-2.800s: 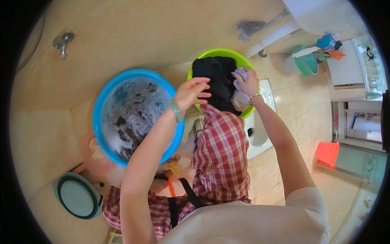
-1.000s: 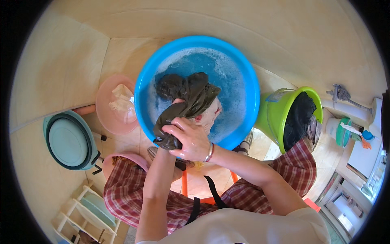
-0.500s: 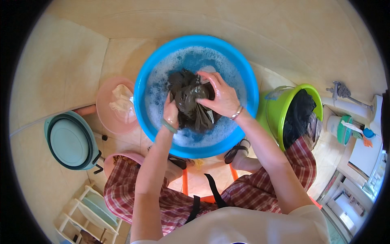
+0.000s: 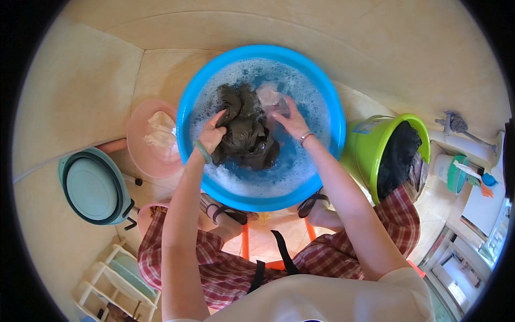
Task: The person hand-washes several pieces of clothing in a blue basin filled with soapy water. They scrub and rinse items including a dark garment, a light-colored piece, and a mustard-colored cloth, transferring them between the blue basin and a green bucket. The person also pours water from a pink basin into the blue basin and drains the soapy water into a floor drain.
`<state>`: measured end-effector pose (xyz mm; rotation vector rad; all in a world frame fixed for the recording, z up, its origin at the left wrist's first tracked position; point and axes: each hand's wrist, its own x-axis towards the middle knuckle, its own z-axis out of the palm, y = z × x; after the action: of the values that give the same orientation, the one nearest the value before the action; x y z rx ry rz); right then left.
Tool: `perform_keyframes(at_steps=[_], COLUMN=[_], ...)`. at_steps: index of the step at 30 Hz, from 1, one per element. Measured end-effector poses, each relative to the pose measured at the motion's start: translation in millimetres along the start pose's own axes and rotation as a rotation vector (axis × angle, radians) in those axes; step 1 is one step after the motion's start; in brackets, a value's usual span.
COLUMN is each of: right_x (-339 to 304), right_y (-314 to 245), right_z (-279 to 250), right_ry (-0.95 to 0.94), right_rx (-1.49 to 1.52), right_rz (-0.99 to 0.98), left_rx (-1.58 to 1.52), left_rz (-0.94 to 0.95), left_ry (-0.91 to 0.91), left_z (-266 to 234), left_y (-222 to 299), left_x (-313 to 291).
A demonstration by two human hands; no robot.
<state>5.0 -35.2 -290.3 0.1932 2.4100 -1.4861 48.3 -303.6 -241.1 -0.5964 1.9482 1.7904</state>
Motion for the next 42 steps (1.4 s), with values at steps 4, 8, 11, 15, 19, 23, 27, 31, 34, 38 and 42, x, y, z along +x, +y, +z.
perform_keyframes(at_steps=[4,8,11,15,19,23,27,31,34,38,42], right_x=[18,6,-8,-28,-31,-2,-13,-50,-68,-107,-152], right_y=[5,30,8,-25,-24,39,68,6,-74,-162,-201], right_z=[11,-23,-54,-37,3,20,4,-12,-16,-42,-38], right_ry=[-0.126,0.325,0.109,0.246,-0.016,-0.355,-0.233,-0.043,-0.024,-0.180,-0.326], right_rx=[0.226,-0.175,-0.451,-0.796,-0.908,-0.795,-0.683,0.765,0.789,0.735,0.369], right_rz=[0.429,0.124,0.333,-0.171,-0.226,0.156,-0.242,0.518,0.137,-0.013,-0.580], left_rx=[0.558,1.060,0.954,0.494,0.917,1.381,1.236,0.846,-0.051,-0.811,-0.928], left_rz=[0.090,0.060,0.231,0.743,0.828,0.546,0.593,0.669,0.251,-0.185,-0.255], left_ry=[-0.004,0.168,0.582,0.543,-0.144,0.105,0.262,0.311,0.276,0.246,0.125], left_z=[1,-3,5,40,96,79,79,80,109,124,104], left_y=[23,46,53,80,46,-11,3,9,5,58,91], left_x=[-3,-8,-21,-38,-61,-31,-30,-60,-73,-79,-68])
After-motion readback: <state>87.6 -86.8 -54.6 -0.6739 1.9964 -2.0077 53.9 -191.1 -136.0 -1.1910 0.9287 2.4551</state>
